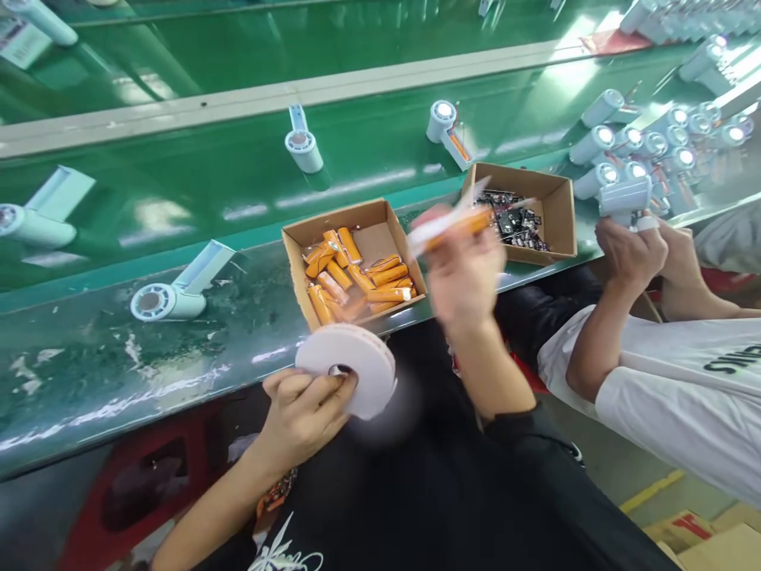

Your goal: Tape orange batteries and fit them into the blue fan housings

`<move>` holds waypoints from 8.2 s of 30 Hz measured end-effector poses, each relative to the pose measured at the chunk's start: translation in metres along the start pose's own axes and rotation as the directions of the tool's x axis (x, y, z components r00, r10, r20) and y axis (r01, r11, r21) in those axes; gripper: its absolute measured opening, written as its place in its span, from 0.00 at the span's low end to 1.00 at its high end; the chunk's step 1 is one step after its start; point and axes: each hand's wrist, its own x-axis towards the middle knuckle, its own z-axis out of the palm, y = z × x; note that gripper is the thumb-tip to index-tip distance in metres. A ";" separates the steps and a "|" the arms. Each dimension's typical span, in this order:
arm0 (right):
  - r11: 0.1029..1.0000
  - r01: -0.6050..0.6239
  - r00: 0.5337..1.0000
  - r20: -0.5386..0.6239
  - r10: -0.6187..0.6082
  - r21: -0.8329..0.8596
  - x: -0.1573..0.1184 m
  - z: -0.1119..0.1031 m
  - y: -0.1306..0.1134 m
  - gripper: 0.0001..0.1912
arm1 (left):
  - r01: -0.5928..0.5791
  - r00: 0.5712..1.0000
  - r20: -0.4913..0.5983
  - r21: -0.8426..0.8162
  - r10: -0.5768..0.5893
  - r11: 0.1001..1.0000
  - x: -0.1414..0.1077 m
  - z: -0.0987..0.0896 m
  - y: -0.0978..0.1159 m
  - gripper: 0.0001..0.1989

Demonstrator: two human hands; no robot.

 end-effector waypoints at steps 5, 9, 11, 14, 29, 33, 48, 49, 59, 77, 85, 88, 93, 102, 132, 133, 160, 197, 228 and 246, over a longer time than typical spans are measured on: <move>0.942 0.320 0.942 -0.073 -0.327 -0.097 0.053 -0.050 -0.019 0.23 | 0.580 0.805 -0.043 0.268 -0.592 0.770 -0.105 -0.031 -0.088 0.28; 0.952 0.177 0.963 -0.155 -0.220 -0.250 0.014 -0.078 0.008 0.29 | 0.753 0.657 -0.088 0.115 -0.748 0.648 -0.138 -0.068 -0.135 0.36; 0.957 0.122 0.968 -0.182 -0.173 -0.262 0.005 -0.090 0.018 0.28 | 0.688 0.712 -0.213 0.022 -0.669 0.725 -0.104 -0.073 -0.143 0.30; 0.964 0.124 0.975 -0.150 -0.162 -0.235 0.010 -0.101 0.022 0.26 | 0.514 0.850 -0.118 -0.027 -0.513 0.858 0.013 -0.053 -0.152 0.18; 0.642 0.179 0.982 0.100 -0.157 -0.746 0.013 -0.150 -0.052 0.16 | 0.309 0.673 0.616 0.269 -0.409 0.912 0.347 0.108 -0.219 0.22; 0.658 0.241 0.970 0.196 -0.143 -0.714 0.062 -0.111 -0.059 0.18 | 0.214 0.691 0.669 0.172 -0.273 0.962 0.327 0.110 -0.232 0.19; 0.613 0.386 0.738 0.630 0.242 -0.689 0.234 0.044 0.145 0.17 | 0.218 0.774 0.589 0.097 -0.233 0.971 0.337 0.123 -0.237 0.16; 0.612 0.390 0.736 0.632 0.242 -0.688 0.234 0.041 0.146 0.16 | 0.206 0.770 0.599 0.091 -0.219 0.974 0.337 0.124 -0.237 0.16; 0.569 0.470 0.665 0.695 0.274 -0.675 0.236 0.031 0.151 0.16 | 0.208 0.764 0.606 0.093 -0.221 0.974 0.344 0.133 -0.228 0.14; 0.015 0.710 0.589 0.605 0.536 -0.704 0.235 0.039 0.120 0.15 | 0.417 0.778 0.468 0.116 -0.419 0.902 0.359 0.154 -0.209 0.17; -0.106 0.790 0.525 0.576 0.627 -0.604 0.228 0.053 0.120 0.23 | 0.467 0.774 0.437 0.096 -0.459 0.879 0.365 0.160 -0.204 0.17; -0.108 0.812 0.496 0.582 0.645 -0.573 0.232 0.054 0.118 0.22 | 0.470 0.772 0.439 0.095 -0.460 0.878 0.367 0.161 -0.202 0.17; -0.097 0.826 0.474 0.590 0.653 -0.555 0.251 0.054 0.110 0.22 | 0.465 0.779 0.430 0.093 -0.457 0.881 0.372 0.164 -0.198 0.17; 0.030 0.820 0.460 0.690 0.559 -0.571 0.254 0.006 0.099 0.16 | 0.478 0.794 0.416 0.023 -0.443 0.878 0.380 0.175 -0.193 0.14; -0.291 0.771 0.576 0.425 0.699 -0.566 0.242 0.046 0.106 0.18 | 0.457 0.856 0.394 -0.274 -0.334 0.846 0.352 0.081 -0.145 0.16; -0.276 0.773 0.572 0.438 0.694 -0.572 0.244 0.045 0.106 0.17 | 0.413 0.885 0.355 -0.302 -0.301 0.859 0.323 0.064 -0.150 0.18; 0.807 0.355 -0.228 0.794 0.564 -0.472 -0.107 0.040 0.021 0.17 | 0.448 0.792 -0.318 -0.275 -0.520 0.851 -0.019 -0.012 -0.076 0.31; 0.783 -0.467 0.508 0.600 0.618 -0.411 -0.014 0.064 0.040 0.32 | 0.211 0.975 -0.138 0.348 -0.173 0.913 0.007 -0.021 -0.056 0.29; 0.911 0.359 0.920 0.241 -0.309 -0.201 0.050 -0.019 -0.021 0.25 | 0.213 0.841 0.385 0.411 -0.380 0.887 0.085 -0.009 -0.223 0.14; 0.473 0.502 0.576 0.688 0.441 -0.724 0.164 0.103 0.143 0.16 | 0.281 0.780 0.566 0.067 -0.268 0.957 0.264 0.082 -0.259 0.13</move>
